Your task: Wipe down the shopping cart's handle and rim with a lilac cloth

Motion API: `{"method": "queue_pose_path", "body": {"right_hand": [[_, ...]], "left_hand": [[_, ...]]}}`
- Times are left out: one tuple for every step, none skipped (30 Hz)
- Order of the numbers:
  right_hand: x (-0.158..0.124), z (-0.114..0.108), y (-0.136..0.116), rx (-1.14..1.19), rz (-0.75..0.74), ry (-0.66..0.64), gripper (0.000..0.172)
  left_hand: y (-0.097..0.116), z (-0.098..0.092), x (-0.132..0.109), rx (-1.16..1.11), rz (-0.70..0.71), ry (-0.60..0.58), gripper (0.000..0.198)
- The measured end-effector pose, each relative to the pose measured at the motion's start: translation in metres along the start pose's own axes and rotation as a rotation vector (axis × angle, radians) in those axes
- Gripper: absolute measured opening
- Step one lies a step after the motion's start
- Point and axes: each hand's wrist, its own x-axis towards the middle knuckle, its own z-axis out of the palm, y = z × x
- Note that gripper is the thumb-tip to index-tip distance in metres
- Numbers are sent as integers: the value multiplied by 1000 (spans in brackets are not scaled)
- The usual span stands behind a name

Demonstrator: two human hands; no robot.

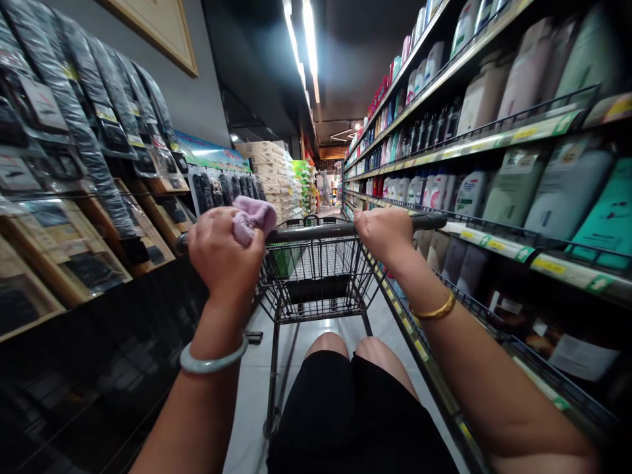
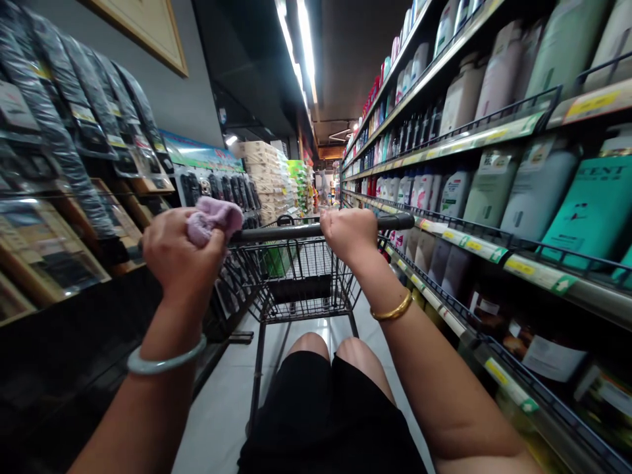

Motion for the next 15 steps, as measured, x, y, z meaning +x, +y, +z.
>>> {"method": "queue_pose_path", "body": {"right_hand": [[1, 1, -1, 1, 6, 2, 62], [2, 2, -2, 1, 13, 5, 62], [3, 4, -2, 1, 20, 9, 62], [3, 5, -2, -1, 25, 11, 62], [4, 6, -2, -4, 27, 13, 61], [4, 7, -1, -8, 24, 14, 61], [4, 7, 0, -13, 15, 12, 61], [3, 8, 2, -19, 3, 12, 61], [3, 8, 4, -23, -9, 12, 62], [3, 9, 5, -28, -16, 13, 62], [3, 9, 7, -31, -18, 14, 62], [3, 10, 7, -33, -17, 13, 63], [3, 10, 7, -33, -9, 14, 63], [3, 11, 6, -33, 4, 16, 63], [4, 11, 5, -32, 19, 19, 63]], "left_hand": [[5, 6, 3, 16, 14, -49, 27], [13, 11, 3, 25, 44, -102, 26], [23, 17, 2, 23, 89, -159, 26], [35, 23, 1, 12, 151, -203, 26], [46, 28, 0, 1, 219, -245, 26], [57, 31, -1, -8, 276, -288, 25], [65, 32, 0, -16, 320, -327, 25], [69, 32, 2, -24, 342, -361, 27], [70, 30, 6, -28, 342, -391, 30], [67, 26, 11, -27, 320, -414, 34], [62, 21, 16, -15, 276, -431, 37], [54, 15, 22, 11, 216, -441, 40], [45, 10, 27, 49, 151, -448, 42], [36, 4, 32, 95, 91, -450, 41], [28, 0, 35, 135, 44, -458, 40]]}}
